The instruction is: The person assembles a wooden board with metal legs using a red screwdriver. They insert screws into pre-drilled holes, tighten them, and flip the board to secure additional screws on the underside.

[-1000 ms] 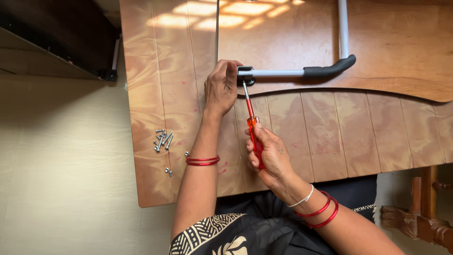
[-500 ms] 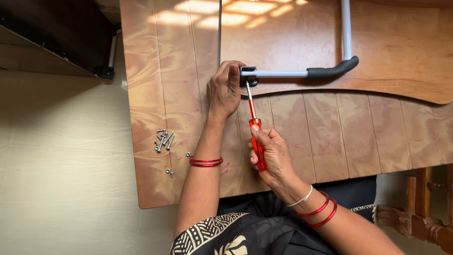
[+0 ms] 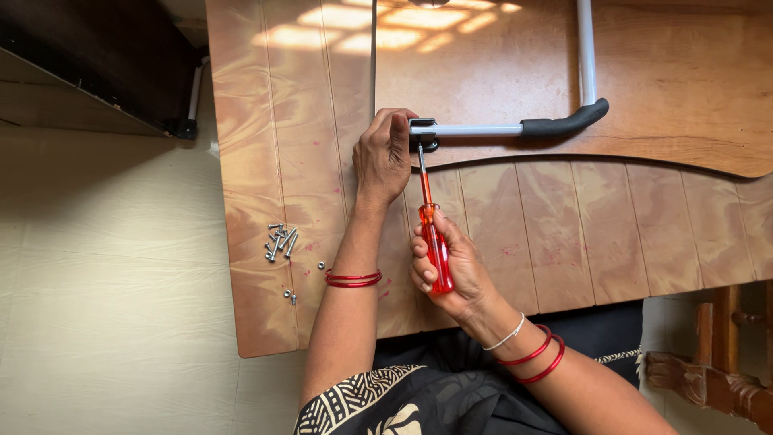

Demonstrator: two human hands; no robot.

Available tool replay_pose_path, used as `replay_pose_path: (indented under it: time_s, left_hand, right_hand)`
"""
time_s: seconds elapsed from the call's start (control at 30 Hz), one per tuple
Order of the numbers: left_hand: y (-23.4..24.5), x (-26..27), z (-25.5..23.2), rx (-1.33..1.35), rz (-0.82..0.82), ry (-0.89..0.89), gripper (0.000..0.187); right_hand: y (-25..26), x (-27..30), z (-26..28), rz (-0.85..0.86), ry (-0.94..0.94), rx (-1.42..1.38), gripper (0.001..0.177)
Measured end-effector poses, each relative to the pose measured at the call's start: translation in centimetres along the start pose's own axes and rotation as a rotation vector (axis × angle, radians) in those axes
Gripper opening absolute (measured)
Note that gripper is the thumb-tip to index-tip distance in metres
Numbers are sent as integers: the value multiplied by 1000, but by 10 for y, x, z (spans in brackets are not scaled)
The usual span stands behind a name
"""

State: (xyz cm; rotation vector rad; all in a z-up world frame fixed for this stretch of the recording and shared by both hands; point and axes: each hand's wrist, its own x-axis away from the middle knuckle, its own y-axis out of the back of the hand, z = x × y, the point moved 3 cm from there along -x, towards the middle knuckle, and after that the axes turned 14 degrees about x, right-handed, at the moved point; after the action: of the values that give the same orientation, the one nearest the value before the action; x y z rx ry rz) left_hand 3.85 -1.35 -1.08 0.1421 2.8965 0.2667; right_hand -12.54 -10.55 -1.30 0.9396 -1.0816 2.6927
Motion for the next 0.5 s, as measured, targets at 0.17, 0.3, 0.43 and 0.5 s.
replay_pose_path:
  time_s: [0.17, 0.3, 0.43, 0.5]
  left_hand:
    - [1, -2, -1, 3, -5, -38, 89]
    - [1, 2, -5, -12, -10, -72, 89]
    - [1, 5, -7, -18, -21, -123, 88]
    - [0, 5, -6, -24, -8, -98, 89]
  right_hand:
    - [2, 2, 2, 46, -137, 42, 43]
    - [0, 7, 5, -109, -178, 224, 42]
    - [-3, 12, 4, -229, -44, 263, 24]
    - [-4, 12, 4, -276, -17, 337, 25]
